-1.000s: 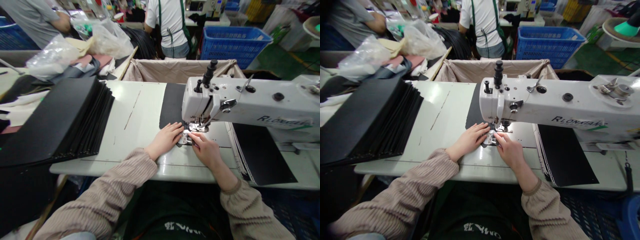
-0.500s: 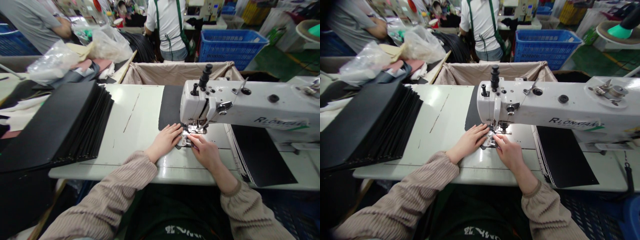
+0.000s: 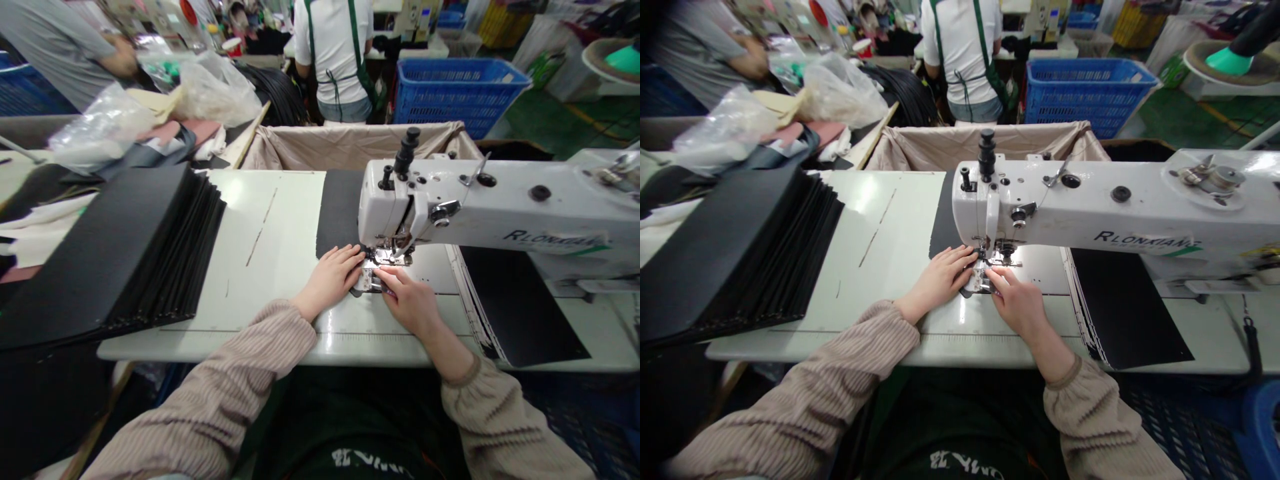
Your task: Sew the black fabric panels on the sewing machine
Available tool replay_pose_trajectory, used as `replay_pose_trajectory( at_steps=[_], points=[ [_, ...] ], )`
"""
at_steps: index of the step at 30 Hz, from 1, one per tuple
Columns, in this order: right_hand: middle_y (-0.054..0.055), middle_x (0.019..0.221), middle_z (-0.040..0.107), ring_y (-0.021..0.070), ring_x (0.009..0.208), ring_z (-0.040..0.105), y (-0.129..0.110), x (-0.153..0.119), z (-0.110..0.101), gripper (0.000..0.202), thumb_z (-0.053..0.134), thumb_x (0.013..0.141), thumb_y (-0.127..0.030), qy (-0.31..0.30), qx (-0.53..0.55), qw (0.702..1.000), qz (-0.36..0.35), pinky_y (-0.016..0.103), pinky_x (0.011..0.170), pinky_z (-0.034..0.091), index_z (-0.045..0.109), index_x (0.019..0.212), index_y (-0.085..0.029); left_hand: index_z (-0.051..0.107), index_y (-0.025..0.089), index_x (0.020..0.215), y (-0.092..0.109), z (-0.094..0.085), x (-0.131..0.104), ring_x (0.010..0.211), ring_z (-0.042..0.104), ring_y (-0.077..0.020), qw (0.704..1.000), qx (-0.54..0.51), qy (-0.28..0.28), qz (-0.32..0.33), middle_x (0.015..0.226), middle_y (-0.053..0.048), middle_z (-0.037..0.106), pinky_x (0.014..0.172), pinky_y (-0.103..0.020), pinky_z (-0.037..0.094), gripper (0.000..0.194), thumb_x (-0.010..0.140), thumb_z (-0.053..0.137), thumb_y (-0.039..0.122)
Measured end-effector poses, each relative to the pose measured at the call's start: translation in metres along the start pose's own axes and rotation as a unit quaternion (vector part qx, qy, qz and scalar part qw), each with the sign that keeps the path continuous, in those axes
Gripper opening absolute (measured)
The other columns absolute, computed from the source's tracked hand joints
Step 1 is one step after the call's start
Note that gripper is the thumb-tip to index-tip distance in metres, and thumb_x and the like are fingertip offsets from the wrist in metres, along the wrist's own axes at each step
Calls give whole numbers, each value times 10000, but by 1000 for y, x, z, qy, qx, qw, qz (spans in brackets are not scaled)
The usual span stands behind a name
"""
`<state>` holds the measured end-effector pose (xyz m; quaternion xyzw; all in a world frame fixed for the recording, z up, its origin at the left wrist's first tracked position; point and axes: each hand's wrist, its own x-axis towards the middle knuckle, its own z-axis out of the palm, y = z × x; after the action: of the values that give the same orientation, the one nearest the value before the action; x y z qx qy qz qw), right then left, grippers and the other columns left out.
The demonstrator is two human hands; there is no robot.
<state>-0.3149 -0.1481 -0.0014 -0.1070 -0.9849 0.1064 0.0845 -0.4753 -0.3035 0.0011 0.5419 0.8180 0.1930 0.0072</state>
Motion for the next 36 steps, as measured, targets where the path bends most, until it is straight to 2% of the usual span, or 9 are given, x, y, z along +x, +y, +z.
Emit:
replay_pose_trajectory(
  at_steps=[10,24,29,36],
  points=[
    [-10,1407,561,190,947,665,0,-1,-2,472,484,928,-258,-2,-2,1000,-4,300,704,510,518,1396,-311,448,223,1446,-3,-2,1,1449,321,-203,999,12,-40,17,1539,-2,406,1214,-424,203,509,938,424,198],
    [17,1392,571,202,1003,654,-2,-1,-4,480,483,915,-240,-4,24,1000,5,311,787,522,533,1387,-311,445,233,1451,-7,-2,3,1455,310,-216,999,3,-46,23,1542,-14,401,1213,-453,197,529,924,422,189],
    [20,1382,578,201,985,657,-2,-1,-4,479,489,916,-252,-2,23,1000,7,306,766,516,534,1388,-313,462,241,1437,-6,-2,2,1452,316,-209,999,-2,-47,26,1540,-10,405,1210,-451,203,514,928,418,186],
    [15,1372,588,197,951,665,-4,-1,-3,449,483,926,-269,5,17,1000,12,307,744,512,547,1369,-308,465,235,1431,-6,1,-1,1442,334,-202,1000,4,-17,22,1532,-16,419,1211,-436,211,493,943,407,202]
  ],
)
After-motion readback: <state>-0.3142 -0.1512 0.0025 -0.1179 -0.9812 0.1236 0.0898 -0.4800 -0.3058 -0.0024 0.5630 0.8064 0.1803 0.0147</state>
